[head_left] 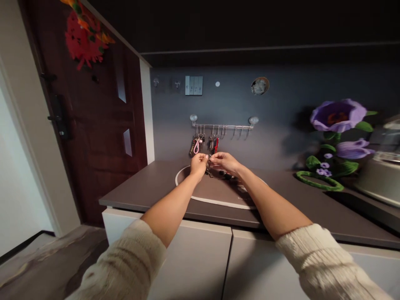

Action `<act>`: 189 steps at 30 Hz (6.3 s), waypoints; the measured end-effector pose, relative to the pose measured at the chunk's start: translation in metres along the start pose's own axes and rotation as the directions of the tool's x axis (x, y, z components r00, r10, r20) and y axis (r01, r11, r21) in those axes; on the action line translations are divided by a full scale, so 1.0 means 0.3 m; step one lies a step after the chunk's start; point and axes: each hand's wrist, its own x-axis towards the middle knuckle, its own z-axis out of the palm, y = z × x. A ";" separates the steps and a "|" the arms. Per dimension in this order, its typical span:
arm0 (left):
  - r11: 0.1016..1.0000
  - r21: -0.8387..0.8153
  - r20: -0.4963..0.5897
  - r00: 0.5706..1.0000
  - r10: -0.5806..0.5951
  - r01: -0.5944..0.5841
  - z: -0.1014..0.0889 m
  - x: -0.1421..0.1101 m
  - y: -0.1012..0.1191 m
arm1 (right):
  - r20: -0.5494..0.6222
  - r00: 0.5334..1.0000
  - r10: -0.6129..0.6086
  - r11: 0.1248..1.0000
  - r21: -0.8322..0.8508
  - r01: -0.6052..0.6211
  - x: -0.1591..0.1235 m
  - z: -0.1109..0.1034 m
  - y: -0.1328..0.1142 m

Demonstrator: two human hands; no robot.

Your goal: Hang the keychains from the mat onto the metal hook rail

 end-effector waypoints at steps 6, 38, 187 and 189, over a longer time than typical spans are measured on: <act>0.998 -0.002 0.032 0.998 0.058 -0.058 0.002 -0.007 0.003 | -0.046 0.995 -0.086 0.996 -0.027 0.085 0.001 -0.010 -0.001; 0.617 0.718 0.270 0.946 0.180 -0.323 -0.003 -0.066 0.027 | -0.537 0.841 0.055 0.960 0.262 0.104 0.192 -0.091 -0.188; 0.966 0.203 0.167 0.977 0.129 -0.162 0.000 -0.015 -0.001 | -0.013 0.985 -0.170 0.979 -0.120 0.167 -0.007 -0.045 0.008; 0.972 0.184 0.170 0.979 0.116 -0.147 0.001 -0.018 0.004 | -0.014 0.983 -0.185 0.979 -0.095 0.183 -0.006 -0.042 0.012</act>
